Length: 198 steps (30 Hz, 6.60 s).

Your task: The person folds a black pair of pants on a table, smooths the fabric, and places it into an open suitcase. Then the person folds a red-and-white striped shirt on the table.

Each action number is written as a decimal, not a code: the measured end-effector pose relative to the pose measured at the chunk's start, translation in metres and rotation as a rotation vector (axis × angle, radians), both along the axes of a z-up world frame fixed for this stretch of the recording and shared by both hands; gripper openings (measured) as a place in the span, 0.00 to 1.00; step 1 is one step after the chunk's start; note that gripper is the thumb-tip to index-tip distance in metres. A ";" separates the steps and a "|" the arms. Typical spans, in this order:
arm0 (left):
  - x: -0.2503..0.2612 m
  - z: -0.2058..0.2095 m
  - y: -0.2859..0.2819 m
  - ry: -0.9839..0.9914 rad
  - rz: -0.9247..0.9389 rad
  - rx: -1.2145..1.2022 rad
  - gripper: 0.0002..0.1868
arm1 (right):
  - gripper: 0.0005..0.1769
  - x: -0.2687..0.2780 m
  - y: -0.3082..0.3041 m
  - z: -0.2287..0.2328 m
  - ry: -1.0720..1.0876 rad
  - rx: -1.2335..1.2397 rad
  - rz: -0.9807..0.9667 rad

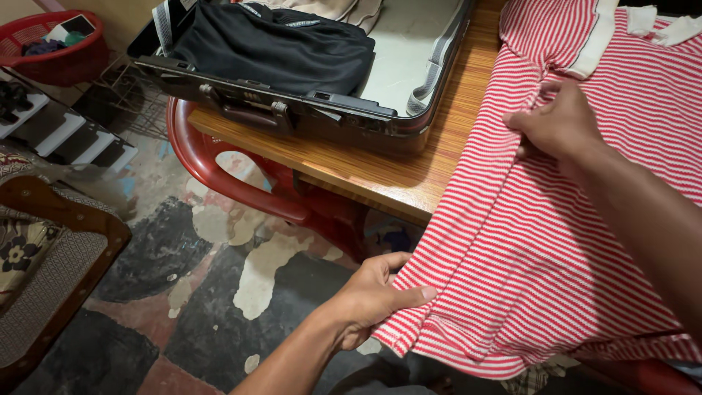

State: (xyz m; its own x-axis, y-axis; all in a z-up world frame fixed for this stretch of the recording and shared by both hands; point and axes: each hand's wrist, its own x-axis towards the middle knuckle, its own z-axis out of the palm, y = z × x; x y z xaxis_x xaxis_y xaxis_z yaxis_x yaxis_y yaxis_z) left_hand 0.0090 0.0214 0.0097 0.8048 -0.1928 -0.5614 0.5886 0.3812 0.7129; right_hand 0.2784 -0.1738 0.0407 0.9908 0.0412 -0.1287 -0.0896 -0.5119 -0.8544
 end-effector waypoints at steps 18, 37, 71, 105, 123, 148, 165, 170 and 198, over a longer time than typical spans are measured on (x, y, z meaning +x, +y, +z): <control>-0.016 -0.034 -0.016 -0.001 -0.084 0.491 0.18 | 0.40 -0.127 0.017 -0.023 -0.627 -0.719 0.675; -0.006 -0.057 0.016 -0.048 -0.242 0.347 0.22 | 0.27 -0.005 0.000 -0.021 -0.579 -0.075 0.304; -0.019 -0.029 -0.008 0.061 0.056 0.543 0.25 | 0.08 -0.130 0.029 0.019 0.346 0.476 0.021; -0.003 -0.027 -0.019 -0.100 0.159 0.313 0.16 | 0.18 -0.232 0.039 -0.036 0.529 0.660 0.018; 0.041 -0.005 -0.032 -0.181 0.164 0.416 0.16 | 0.12 -0.253 0.040 -0.056 0.624 0.605 0.063; 0.007 -0.034 -0.032 0.101 0.057 0.754 0.13 | 0.21 -0.259 -0.093 -0.238 0.868 0.359 -0.215; -0.007 -0.039 -0.042 -0.013 0.119 1.028 0.15 | 0.32 -0.247 -0.214 -0.165 0.271 0.529 -0.446; -0.028 -0.063 -0.069 -0.315 0.259 1.244 0.35 | 0.19 -0.257 -0.217 -0.154 0.313 0.366 -0.448; 0.001 0.021 -0.190 -0.829 -0.765 0.954 0.15 | 0.23 -0.177 -0.217 -0.066 0.422 0.888 -0.467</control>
